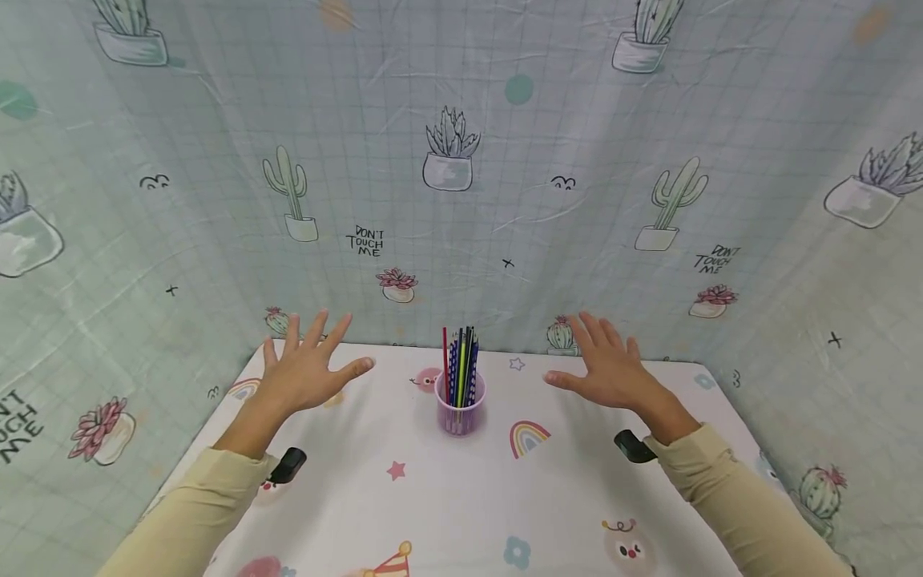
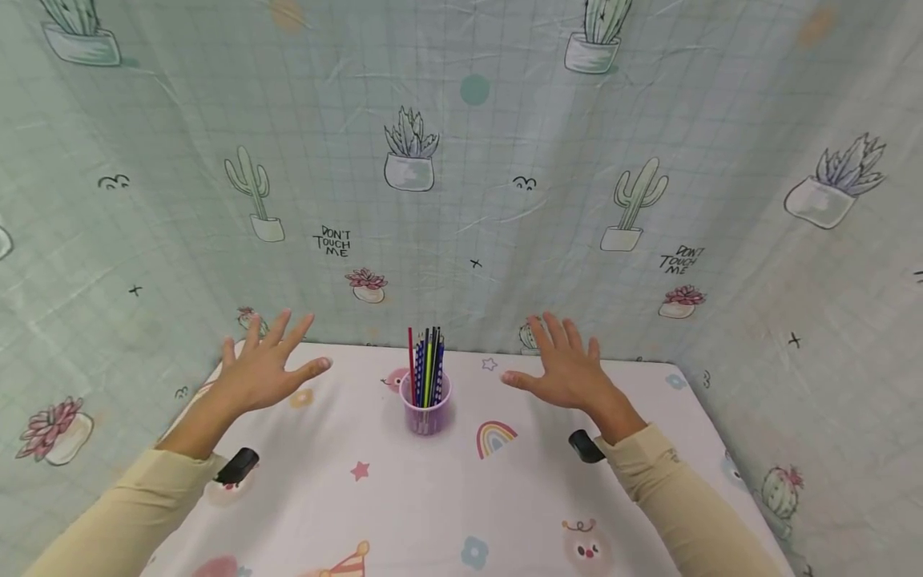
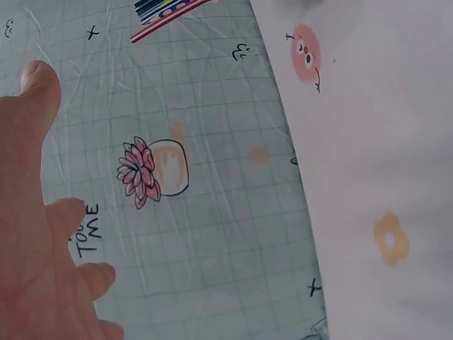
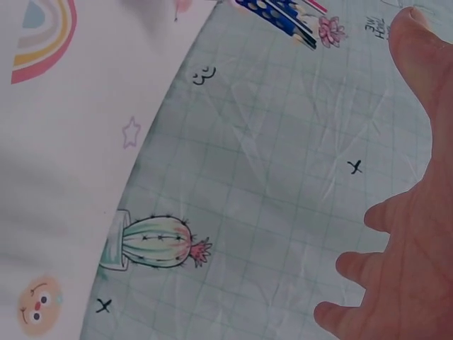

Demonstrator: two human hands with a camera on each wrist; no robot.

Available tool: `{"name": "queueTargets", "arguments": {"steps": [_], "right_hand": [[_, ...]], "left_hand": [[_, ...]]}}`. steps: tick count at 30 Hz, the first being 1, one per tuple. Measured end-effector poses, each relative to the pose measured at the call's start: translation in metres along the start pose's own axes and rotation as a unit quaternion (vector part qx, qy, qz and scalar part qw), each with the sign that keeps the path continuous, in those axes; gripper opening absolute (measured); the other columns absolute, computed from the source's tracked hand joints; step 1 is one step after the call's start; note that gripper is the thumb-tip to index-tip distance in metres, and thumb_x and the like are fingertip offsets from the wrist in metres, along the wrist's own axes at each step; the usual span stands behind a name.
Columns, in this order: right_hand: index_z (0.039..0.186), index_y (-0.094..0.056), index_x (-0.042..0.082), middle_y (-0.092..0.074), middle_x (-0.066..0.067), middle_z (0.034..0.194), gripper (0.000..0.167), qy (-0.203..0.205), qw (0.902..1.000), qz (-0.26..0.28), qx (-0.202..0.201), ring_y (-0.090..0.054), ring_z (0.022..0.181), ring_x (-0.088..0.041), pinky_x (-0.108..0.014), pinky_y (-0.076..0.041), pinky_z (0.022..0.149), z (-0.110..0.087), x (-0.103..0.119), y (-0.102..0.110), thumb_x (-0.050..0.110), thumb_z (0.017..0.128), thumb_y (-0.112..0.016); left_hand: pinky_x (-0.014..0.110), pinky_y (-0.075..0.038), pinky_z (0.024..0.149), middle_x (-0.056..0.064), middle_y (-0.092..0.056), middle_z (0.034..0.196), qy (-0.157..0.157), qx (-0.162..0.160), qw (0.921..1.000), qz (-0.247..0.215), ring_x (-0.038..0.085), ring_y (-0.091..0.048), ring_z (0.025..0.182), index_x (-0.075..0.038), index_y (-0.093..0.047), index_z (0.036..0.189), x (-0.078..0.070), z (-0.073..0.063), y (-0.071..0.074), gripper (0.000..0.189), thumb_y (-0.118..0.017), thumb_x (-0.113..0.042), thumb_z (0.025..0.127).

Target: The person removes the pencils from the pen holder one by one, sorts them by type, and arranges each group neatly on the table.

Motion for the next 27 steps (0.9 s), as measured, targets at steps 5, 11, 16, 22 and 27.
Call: {"name": "queueTargets", "arguments": {"steps": [5, 11, 16, 22, 27], "right_hand": [[0.168, -0.012, 0.011, -0.006, -0.023, 0.175, 0.108, 0.003, 1.0, -0.002, -0.002, -0.003, 0.159, -0.054, -0.087, -0.001, 0.117, 0.0, 0.002, -0.003, 0.067, 0.092, -0.065], [0.168, -0.012, 0.012, -0.007, -0.023, 0.175, 0.108, 0.008, 0.9999, -0.01, -0.006, -0.006, 0.159, -0.054, -0.087, -0.004, 0.116, 0.001, 0.006, -0.008, 0.066, 0.092, -0.065], [0.168, -0.012, 0.011, -0.008, -0.022, 0.175, 0.107, 0.005, 0.9999, -0.009, -0.005, -0.005, 0.159, -0.053, -0.086, -0.003, 0.117, 0.002, 0.008, -0.01, 0.066, 0.093, -0.065], [0.168, -0.013, 0.01, -0.008, -0.023, 0.175, 0.107, 0.007, 1.0, -0.003, -0.005, -0.006, 0.159, -0.054, -0.086, -0.004, 0.118, 0.002, 0.01, -0.013, 0.066, 0.092, -0.065], [0.168, -0.012, 0.011, -0.009, -0.021, 0.175, 0.109, 0.011, 0.9999, 0.001, -0.007, -0.006, 0.159, -0.054, -0.086, -0.004, 0.118, 0.002, 0.008, -0.02, 0.066, 0.091, -0.067]], "left_hand": [[0.087, 0.009, 0.114, 0.019, -0.001, 0.176, 0.001, 0.001, 1.0, 0.002, 0.059, 0.01, 0.157, -0.025, -0.013, 0.169, -0.003, 0.001, -0.003, 0.103, -0.04, -0.087, 0.092], [0.086, 0.01, 0.115, 0.019, -0.002, 0.176, 0.008, 0.006, 1.0, 0.001, 0.057, 0.011, 0.158, -0.027, -0.013, 0.169, -0.006, 0.0, -0.007, 0.103, -0.039, -0.088, 0.09], [0.086, 0.009, 0.116, 0.018, -0.002, 0.177, 0.005, 0.006, 1.0, 0.003, 0.056, 0.011, 0.158, -0.028, -0.013, 0.169, -0.009, 0.001, -0.011, 0.101, -0.04, -0.087, 0.091], [0.086, 0.008, 0.116, 0.017, -0.003, 0.177, 0.002, 0.006, 1.0, 0.003, 0.056, 0.01, 0.158, -0.028, -0.014, 0.169, -0.012, 0.001, -0.018, 0.101, -0.041, -0.087, 0.091], [0.086, 0.007, 0.117, 0.018, -0.004, 0.177, 0.001, 0.005, 1.0, 0.001, 0.057, 0.007, 0.158, -0.027, -0.016, 0.168, -0.016, 0.002, -0.023, 0.101, -0.043, -0.086, 0.091]]}}
Point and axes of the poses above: each hand's wrist, its own z-axis towards the middle knuckle, its own y-axis out of the back of the hand, x = y × z, the point moved 10 cm from there along z, towards the middle knuckle
